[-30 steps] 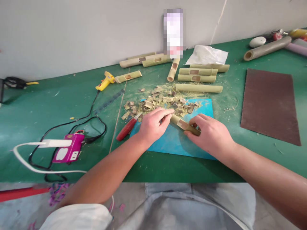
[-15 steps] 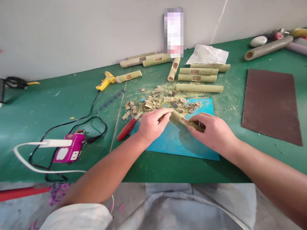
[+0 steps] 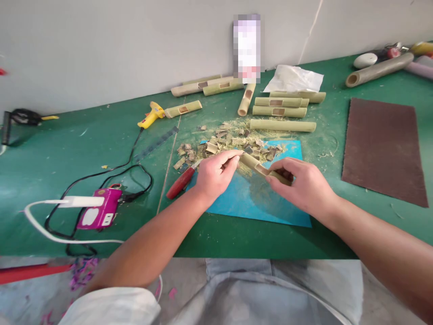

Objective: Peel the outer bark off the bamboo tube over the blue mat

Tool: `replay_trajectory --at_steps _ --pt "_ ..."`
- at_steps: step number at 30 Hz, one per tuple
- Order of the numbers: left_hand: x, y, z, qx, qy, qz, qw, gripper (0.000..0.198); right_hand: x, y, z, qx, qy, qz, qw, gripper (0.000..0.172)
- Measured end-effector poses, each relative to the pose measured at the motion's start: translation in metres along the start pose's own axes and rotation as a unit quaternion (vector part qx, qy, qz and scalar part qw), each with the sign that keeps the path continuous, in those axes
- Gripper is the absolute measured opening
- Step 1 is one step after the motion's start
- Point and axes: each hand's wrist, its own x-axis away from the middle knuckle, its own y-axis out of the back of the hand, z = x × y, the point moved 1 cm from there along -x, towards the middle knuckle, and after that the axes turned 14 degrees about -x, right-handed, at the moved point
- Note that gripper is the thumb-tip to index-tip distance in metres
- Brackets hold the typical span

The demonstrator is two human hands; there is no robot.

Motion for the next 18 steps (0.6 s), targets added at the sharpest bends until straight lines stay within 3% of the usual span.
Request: replay_trajectory --at_steps 10,18 --pt "-0.0017 -0.0050 0.0025 0.190 0.138 0.054 0.971 0.024 -0.0008 -0.0002 0.0014 -0.013 -0.011 0.005 1.000 0.013" --pt "-0.0017 -0.0039 0.0062 0.169 0.124 0.012 0.978 0.028 -0.0012 -0.0002 0.0001 0.000 -0.003 0.005 1.000 0.013"
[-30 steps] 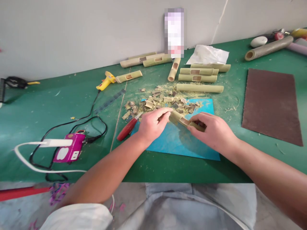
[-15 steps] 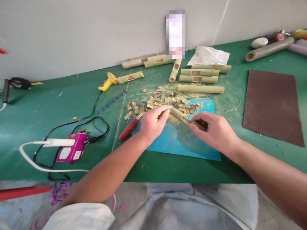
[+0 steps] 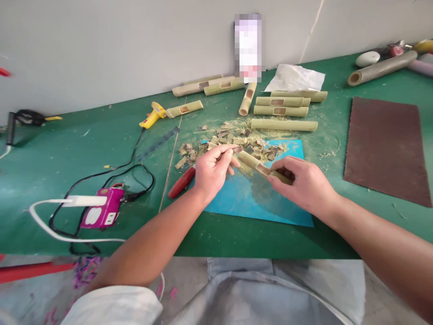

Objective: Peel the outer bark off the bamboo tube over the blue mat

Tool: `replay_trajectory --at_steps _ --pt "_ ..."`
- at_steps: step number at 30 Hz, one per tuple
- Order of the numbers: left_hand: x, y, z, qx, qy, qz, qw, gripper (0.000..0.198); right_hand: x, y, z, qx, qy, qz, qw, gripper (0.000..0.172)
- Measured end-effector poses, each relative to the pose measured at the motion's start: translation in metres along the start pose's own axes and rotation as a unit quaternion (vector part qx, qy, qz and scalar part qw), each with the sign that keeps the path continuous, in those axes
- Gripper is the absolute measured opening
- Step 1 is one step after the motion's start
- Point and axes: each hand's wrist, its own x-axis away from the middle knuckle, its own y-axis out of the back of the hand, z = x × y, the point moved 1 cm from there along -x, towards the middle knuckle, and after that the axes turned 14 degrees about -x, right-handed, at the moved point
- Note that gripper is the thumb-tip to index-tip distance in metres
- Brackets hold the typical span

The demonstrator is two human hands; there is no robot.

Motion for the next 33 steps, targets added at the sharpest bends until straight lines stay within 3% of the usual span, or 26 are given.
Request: replay_trajectory --at_steps 12,22,33 --pt "-0.0014 0.0015 0.0023 -0.117 -0.093 -0.022 0.989 0.020 -0.0001 -0.0009 -0.0028 0.016 0.007 -0.002 1.000 0.014" --pt "-0.0028 -0.0026 0.0031 -0.176 -0.137 -0.013 0.975 0.014 0.0001 -0.0055 -0.0053 0.083 -0.026 0.026 0.996 0.016" --pt "-0.0021 -0.0040 0.0031 -0.212 -0.180 -0.004 0.961 0.015 0.0026 -0.0076 -0.0041 0.153 -0.035 0.016 0.987 0.022"
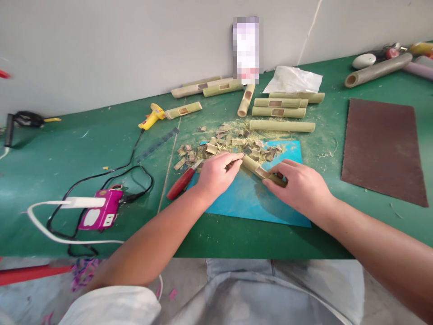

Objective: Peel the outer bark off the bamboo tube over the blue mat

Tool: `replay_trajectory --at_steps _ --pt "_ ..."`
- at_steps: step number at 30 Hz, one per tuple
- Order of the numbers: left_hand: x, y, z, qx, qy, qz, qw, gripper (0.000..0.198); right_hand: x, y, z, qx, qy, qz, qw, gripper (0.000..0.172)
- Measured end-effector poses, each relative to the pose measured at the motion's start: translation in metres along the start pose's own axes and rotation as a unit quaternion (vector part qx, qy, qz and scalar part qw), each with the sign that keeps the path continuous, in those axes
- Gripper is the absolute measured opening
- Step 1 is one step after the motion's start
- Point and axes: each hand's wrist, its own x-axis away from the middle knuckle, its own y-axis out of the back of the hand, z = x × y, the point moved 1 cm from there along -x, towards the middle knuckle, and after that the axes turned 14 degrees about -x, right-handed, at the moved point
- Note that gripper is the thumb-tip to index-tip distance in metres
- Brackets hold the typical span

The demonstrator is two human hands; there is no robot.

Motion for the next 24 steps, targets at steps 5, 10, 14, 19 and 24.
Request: replay_trajectory --at_steps 5,10,14,19,24 --pt "0.003 -0.001 -0.004 -0.007 -0.029 0.025 0.999 0.018 -0.001 -0.001 -0.001 0.003 0.007 0.004 1.000 0.021" --pt "0.003 -0.001 -0.002 -0.068 -0.078 0.039 0.994 0.021 -0.002 -0.001 -0.001 -0.015 0.008 0.015 1.000 0.021" --pt "0.003 -0.001 -0.002 -0.106 -0.098 0.032 0.989 0.024 -0.001 -0.002 0.000 -0.017 0.012 0.023 1.000 0.020" --pt "0.002 0.000 0.000 -0.077 -0.072 0.033 0.994 0.020 -0.001 -0.002 0.000 -0.014 0.017 0.024 0.999 0.020" --pt "-0.002 0.000 0.007 -0.033 -0.035 0.032 0.998 0.018 0.000 -0.001 0.001 -0.014 0.019 0.027 0.999 0.020"
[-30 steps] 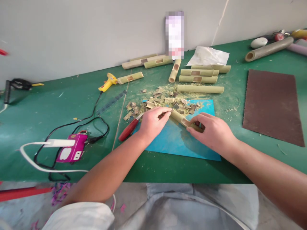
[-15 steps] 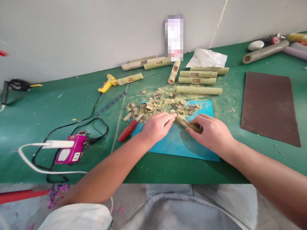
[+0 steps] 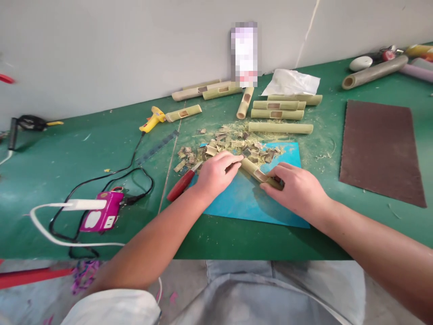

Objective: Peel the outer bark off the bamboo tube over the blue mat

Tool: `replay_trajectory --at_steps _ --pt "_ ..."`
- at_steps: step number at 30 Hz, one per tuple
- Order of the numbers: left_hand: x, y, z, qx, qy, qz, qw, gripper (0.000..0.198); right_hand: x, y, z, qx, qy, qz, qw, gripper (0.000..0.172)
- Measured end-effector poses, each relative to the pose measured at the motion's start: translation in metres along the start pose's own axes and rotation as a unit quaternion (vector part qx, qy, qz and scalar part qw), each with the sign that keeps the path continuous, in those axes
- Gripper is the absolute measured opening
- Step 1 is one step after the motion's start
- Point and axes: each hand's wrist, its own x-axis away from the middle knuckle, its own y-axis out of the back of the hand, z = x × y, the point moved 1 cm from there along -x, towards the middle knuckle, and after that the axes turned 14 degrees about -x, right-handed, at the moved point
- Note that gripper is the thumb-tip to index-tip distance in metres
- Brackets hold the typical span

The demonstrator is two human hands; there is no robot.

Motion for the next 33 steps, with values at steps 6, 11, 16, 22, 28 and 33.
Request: replay_trajectory --at_steps 6,11,16,22,28,33 --pt "-0.001 0.000 -0.003 0.044 0.020 0.003 0.999 0.016 0.000 -0.001 0.000 0.004 -0.002 -0.003 1.000 0.022" --pt "-0.002 0.000 -0.003 0.067 0.036 0.002 0.997 0.015 0.002 -0.003 0.001 0.025 0.002 -0.004 1.000 0.023" --pt "0.001 0.002 -0.008 0.050 -0.002 0.005 0.999 0.017 0.003 -0.005 0.005 0.051 -0.001 -0.020 0.998 0.022" --pt "0.006 0.003 -0.013 0.017 -0.069 0.017 0.997 0.020 0.002 -0.004 0.006 0.045 -0.006 -0.004 0.999 0.022" --pt "0.006 0.000 -0.012 -0.024 -0.081 0.020 0.996 0.023 0.002 -0.004 0.004 0.033 -0.004 0.002 0.999 0.021" --pt "0.006 0.001 -0.014 -0.037 -0.063 0.010 0.997 0.022 0.002 -0.004 0.006 0.043 0.000 -0.001 0.999 0.020"
